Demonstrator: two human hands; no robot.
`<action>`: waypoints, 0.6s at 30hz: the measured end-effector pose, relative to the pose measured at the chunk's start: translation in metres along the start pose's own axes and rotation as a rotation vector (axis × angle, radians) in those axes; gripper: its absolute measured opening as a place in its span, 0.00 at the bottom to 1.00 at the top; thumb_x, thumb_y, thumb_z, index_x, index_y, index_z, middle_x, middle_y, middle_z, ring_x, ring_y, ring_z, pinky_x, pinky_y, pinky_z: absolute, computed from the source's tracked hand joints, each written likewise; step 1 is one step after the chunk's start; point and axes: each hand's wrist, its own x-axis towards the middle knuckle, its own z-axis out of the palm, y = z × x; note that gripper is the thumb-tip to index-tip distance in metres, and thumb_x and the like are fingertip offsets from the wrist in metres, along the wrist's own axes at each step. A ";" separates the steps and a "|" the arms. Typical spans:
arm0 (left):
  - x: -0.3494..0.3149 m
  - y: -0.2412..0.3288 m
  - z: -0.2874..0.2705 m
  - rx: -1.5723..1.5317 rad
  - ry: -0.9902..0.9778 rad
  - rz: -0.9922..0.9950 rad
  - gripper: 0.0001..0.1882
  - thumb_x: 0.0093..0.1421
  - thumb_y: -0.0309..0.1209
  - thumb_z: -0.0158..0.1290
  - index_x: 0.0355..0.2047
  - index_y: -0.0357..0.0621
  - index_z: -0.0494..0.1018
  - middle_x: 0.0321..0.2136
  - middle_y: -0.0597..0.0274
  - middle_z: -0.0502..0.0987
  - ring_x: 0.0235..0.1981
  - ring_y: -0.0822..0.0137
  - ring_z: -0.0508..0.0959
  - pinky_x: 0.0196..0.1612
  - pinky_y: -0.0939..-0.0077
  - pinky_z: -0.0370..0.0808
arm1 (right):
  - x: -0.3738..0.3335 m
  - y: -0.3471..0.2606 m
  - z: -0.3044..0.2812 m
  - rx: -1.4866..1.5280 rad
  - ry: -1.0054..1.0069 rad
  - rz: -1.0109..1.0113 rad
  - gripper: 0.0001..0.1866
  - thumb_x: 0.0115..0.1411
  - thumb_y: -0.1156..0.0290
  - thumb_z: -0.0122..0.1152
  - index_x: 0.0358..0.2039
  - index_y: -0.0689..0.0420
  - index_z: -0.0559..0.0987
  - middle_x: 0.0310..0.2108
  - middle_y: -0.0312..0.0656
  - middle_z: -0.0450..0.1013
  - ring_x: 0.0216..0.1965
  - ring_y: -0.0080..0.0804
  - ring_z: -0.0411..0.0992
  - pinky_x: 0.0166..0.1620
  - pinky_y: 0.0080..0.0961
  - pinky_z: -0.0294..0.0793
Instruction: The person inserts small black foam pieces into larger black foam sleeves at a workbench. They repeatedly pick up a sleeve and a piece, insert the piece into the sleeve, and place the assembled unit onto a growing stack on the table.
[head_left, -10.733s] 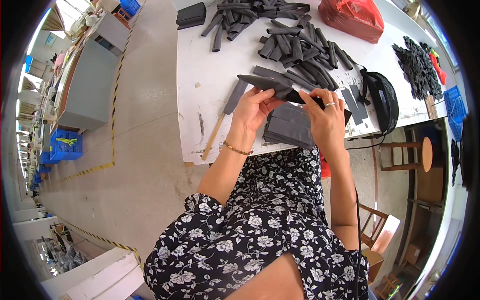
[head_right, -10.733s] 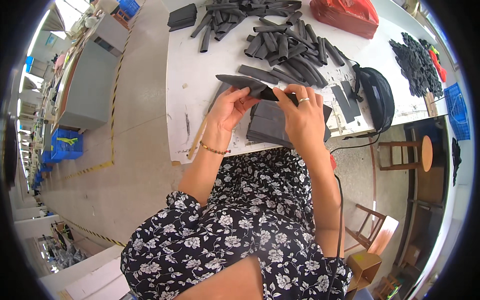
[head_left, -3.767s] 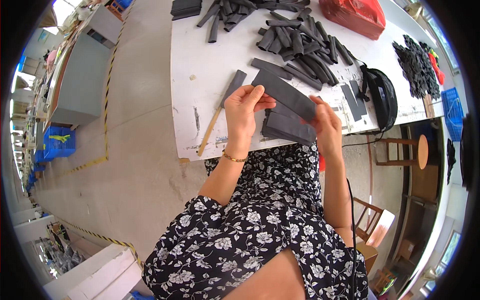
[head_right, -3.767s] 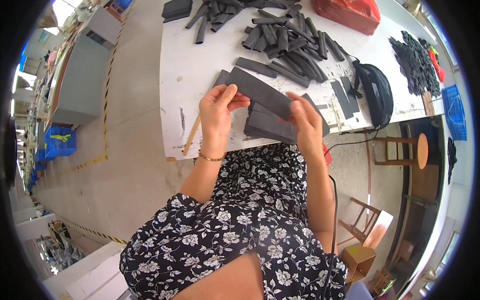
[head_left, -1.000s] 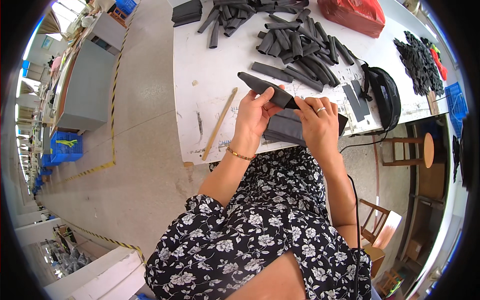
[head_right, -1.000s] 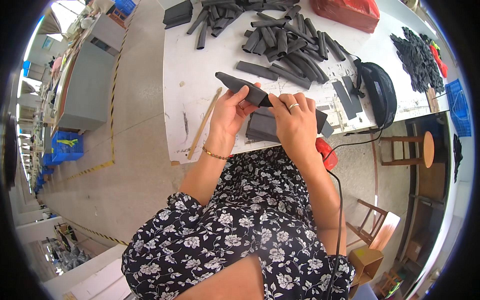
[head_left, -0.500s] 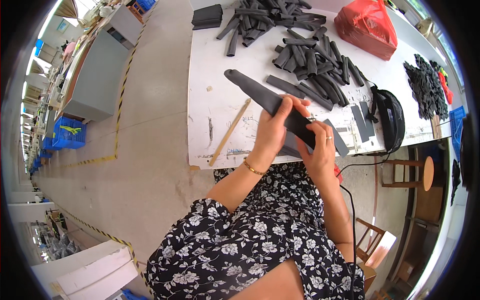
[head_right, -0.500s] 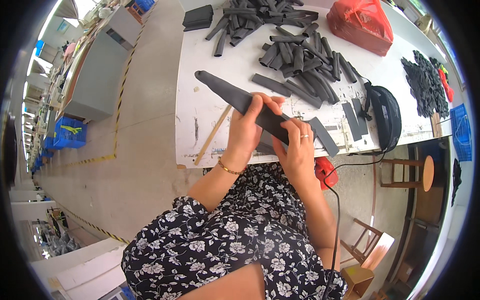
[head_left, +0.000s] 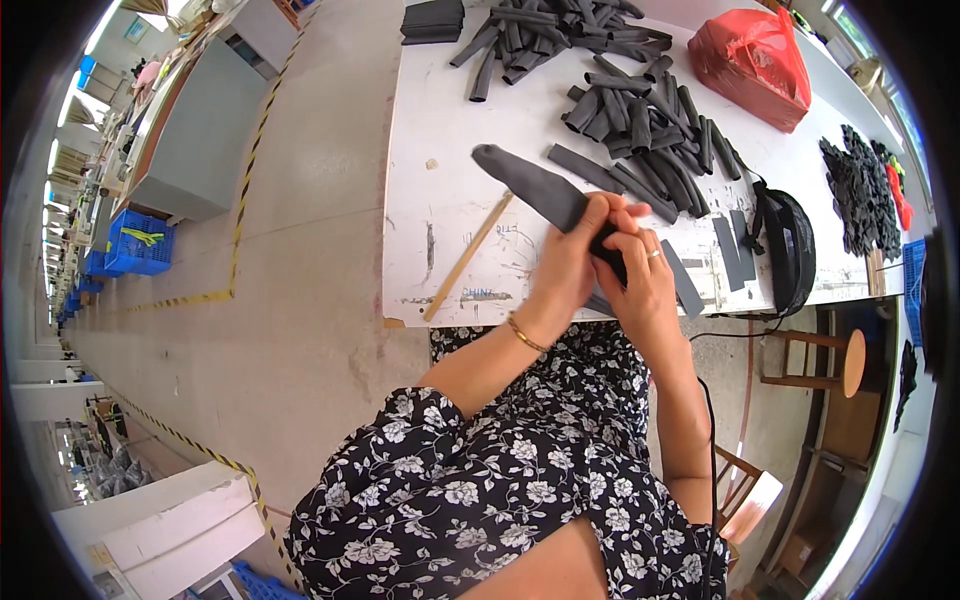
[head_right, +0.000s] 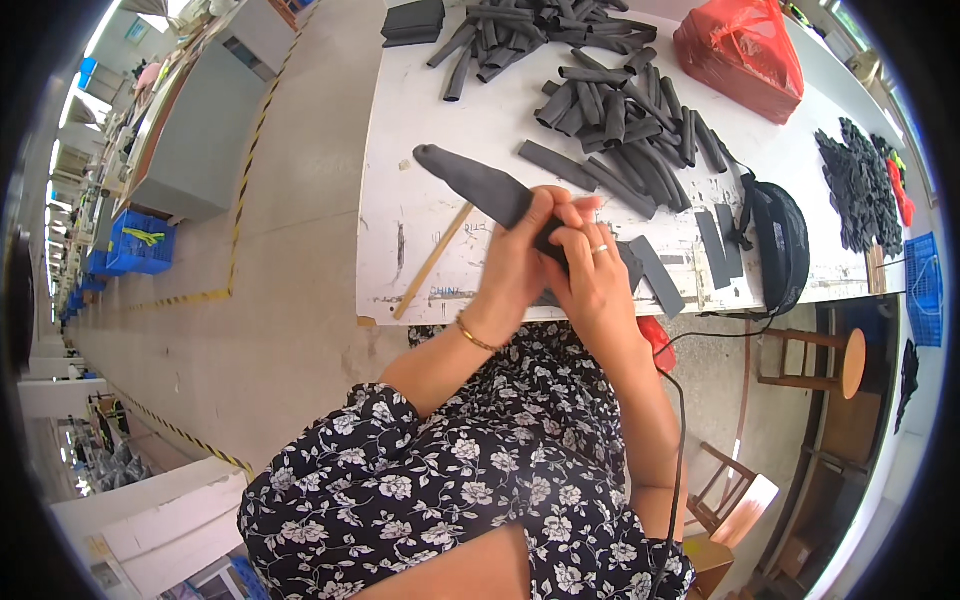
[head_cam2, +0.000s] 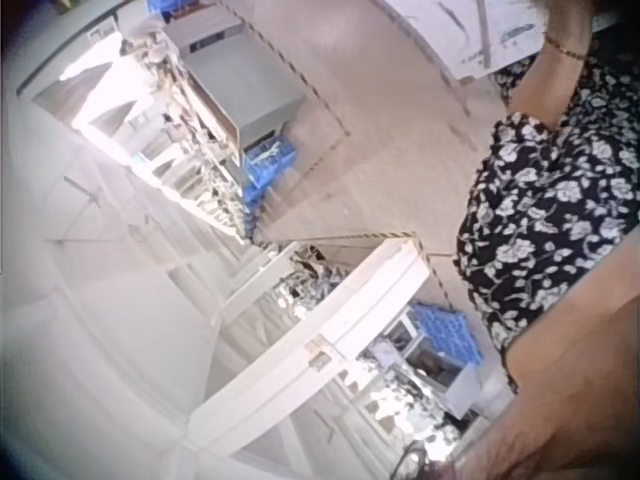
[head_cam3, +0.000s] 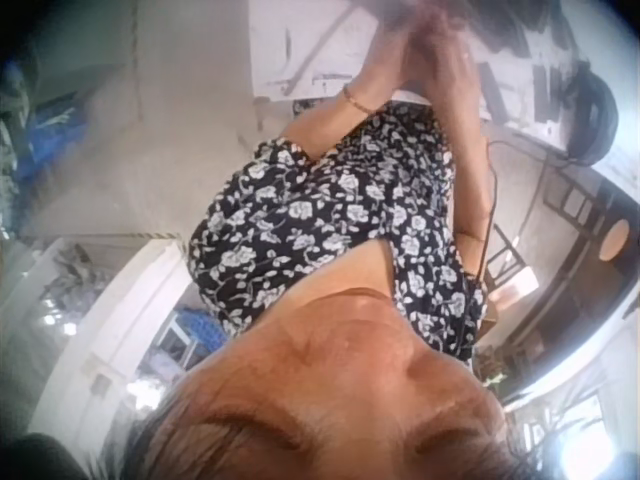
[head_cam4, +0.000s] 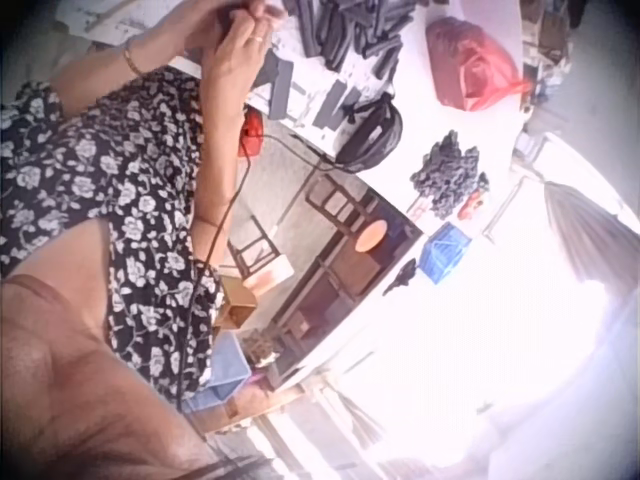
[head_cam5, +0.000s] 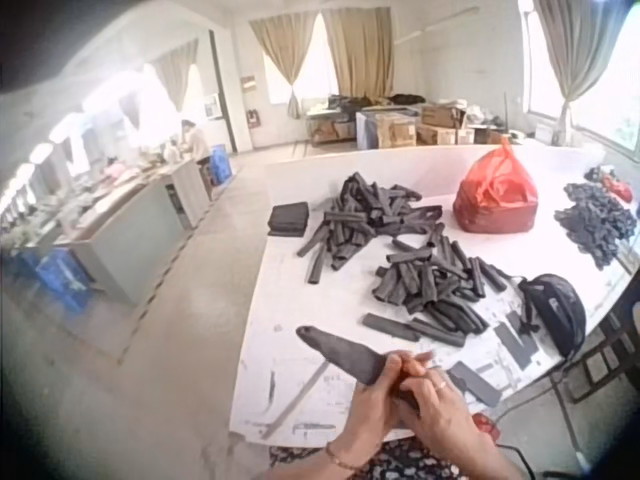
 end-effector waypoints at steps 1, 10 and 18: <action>-0.002 -0.005 0.001 -0.053 0.008 -0.008 0.12 0.69 0.35 0.47 0.42 0.37 0.72 0.31 0.57 0.78 0.54 0.56 0.74 0.56 0.60 0.72 | 0.003 -0.001 0.000 -0.001 -0.012 -0.007 0.21 0.48 0.82 0.66 0.42 0.61 0.69 0.42 0.51 0.69 0.43 0.54 0.70 0.42 0.42 0.73; -0.003 0.003 0.003 -0.006 0.002 -0.083 0.18 0.69 0.40 0.45 0.47 0.37 0.72 0.50 0.48 0.76 0.53 0.59 0.74 0.58 0.63 0.68 | -0.007 0.004 -0.003 0.014 0.018 0.006 0.18 0.50 0.81 0.65 0.41 0.61 0.71 0.42 0.53 0.70 0.42 0.54 0.71 0.42 0.43 0.74; -0.007 0.001 -0.002 -0.063 0.011 -0.194 0.19 0.69 0.39 0.47 0.49 0.36 0.72 0.51 0.47 0.75 0.55 0.58 0.73 0.59 0.61 0.69 | -0.005 0.002 -0.002 0.034 -0.078 0.121 0.14 0.55 0.79 0.64 0.41 0.61 0.72 0.43 0.51 0.71 0.38 0.51 0.73 0.38 0.39 0.75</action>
